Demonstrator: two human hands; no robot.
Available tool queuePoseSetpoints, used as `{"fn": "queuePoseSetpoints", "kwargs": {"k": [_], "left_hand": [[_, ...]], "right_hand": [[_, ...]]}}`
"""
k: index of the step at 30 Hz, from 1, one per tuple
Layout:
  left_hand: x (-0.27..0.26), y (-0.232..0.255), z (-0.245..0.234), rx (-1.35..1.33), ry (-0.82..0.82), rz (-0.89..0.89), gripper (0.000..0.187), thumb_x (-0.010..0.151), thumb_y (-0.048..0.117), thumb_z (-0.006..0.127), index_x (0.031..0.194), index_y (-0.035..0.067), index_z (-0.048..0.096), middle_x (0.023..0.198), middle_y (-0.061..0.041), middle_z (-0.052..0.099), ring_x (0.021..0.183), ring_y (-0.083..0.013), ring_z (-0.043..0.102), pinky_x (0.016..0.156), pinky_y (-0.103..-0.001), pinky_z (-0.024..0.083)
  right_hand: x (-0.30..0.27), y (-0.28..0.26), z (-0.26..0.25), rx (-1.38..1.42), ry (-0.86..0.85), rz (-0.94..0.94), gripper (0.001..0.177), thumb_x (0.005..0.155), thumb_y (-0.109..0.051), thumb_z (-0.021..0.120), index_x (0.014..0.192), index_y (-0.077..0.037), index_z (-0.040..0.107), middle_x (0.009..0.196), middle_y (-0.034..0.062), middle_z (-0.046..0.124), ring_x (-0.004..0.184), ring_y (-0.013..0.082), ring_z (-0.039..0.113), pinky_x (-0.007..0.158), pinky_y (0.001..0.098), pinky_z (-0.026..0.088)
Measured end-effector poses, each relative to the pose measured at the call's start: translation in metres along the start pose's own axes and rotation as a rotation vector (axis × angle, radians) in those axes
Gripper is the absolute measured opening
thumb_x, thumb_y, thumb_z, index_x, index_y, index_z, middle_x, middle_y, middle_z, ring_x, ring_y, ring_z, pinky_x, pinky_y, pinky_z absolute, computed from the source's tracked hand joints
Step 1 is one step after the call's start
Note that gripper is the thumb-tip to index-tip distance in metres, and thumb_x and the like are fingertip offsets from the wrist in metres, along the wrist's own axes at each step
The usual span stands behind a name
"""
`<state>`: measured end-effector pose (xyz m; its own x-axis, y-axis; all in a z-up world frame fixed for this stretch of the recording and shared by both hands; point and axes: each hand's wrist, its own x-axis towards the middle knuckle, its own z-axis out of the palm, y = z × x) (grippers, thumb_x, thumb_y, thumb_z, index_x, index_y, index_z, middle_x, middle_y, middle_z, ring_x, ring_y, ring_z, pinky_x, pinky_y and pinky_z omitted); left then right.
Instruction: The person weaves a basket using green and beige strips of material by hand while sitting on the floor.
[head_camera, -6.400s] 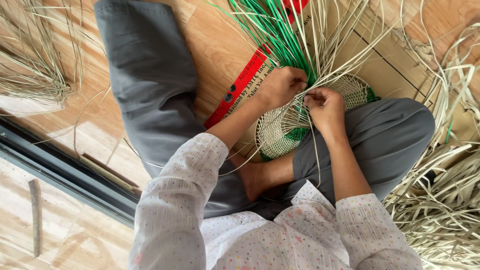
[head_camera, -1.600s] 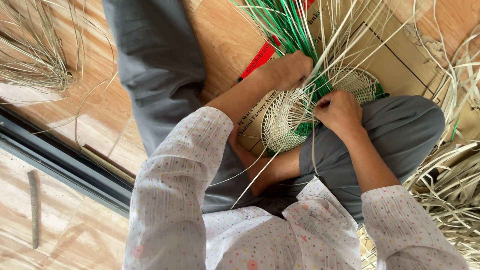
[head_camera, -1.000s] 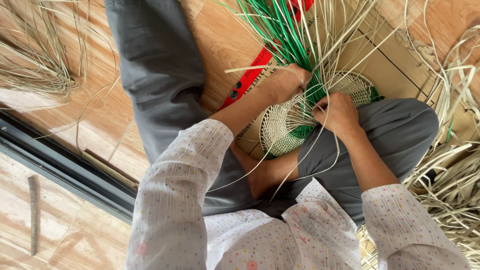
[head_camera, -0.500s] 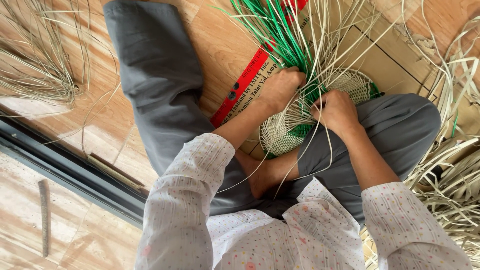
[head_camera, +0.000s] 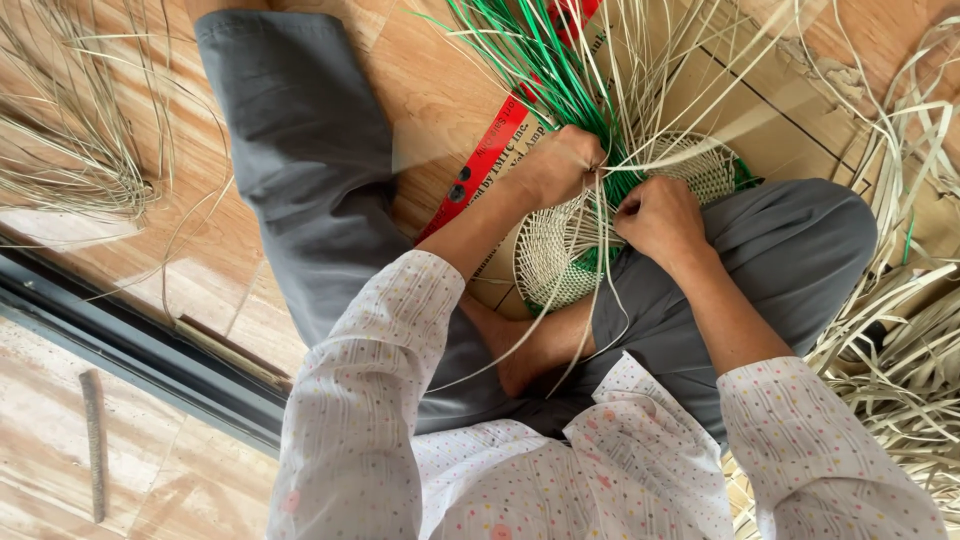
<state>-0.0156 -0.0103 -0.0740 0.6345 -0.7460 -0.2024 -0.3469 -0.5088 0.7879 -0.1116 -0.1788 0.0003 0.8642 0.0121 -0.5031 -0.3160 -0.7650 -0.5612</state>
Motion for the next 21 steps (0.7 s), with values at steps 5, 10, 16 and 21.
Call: {"fn": "queuePoseSetpoints", "kwargs": {"k": [5,10,16,21], "left_hand": [[0.004,-0.005,-0.001,0.019,-0.076,0.099,0.011,0.080,0.017,0.078,0.078,0.007,0.073,0.075,-0.017,0.072,0.079,-0.0437,0.073,0.070,-0.056,0.062],[-0.002,0.014,-0.028,0.087,-0.139,0.094,0.013,0.079,0.016,0.083,0.077,0.007,0.075,0.072,-0.013,0.073,0.076,-0.0366,0.075,0.070,-0.046,0.063],[-0.020,0.045,-0.034,0.518,0.004,0.140,0.031,0.062,0.033,0.094,0.081,0.021,0.073,0.089,-0.002,0.065,0.091,-0.0293,0.066,0.074,-0.048,0.057],[-0.023,0.042,-0.015,0.566,0.010,0.018,0.028,0.075,0.020,0.085,0.099,0.022,0.071,0.101,-0.005,0.057,0.101,-0.0301,0.061,0.081,-0.049,0.053]], "right_hand": [[0.001,0.000,0.001,-0.082,-0.008,-0.016,0.016,0.084,-0.007,0.067,0.090,0.000,0.080,0.076,0.0255,0.072,0.066,0.0436,0.069,0.052,0.0472,0.058],[-0.005,-0.007,-0.005,-0.105,-0.028,0.002,0.017,0.083,-0.008,0.066,0.091,0.001,0.079,0.080,0.0260,0.072,0.070,0.0432,0.070,0.052,0.0480,0.058],[-0.012,-0.026,-0.016,-0.111,-0.099,0.014,0.024,0.084,-0.010,0.064,0.098,0.004,0.078,0.087,0.0278,0.073,0.078,0.0463,0.070,0.057,0.0524,0.058],[-0.007,-0.012,-0.010,-0.148,-0.078,-0.037,0.021,0.084,-0.004,0.065,0.097,0.008,0.077,0.088,0.0320,0.072,0.079,0.0506,0.069,0.060,0.0537,0.058]]}}
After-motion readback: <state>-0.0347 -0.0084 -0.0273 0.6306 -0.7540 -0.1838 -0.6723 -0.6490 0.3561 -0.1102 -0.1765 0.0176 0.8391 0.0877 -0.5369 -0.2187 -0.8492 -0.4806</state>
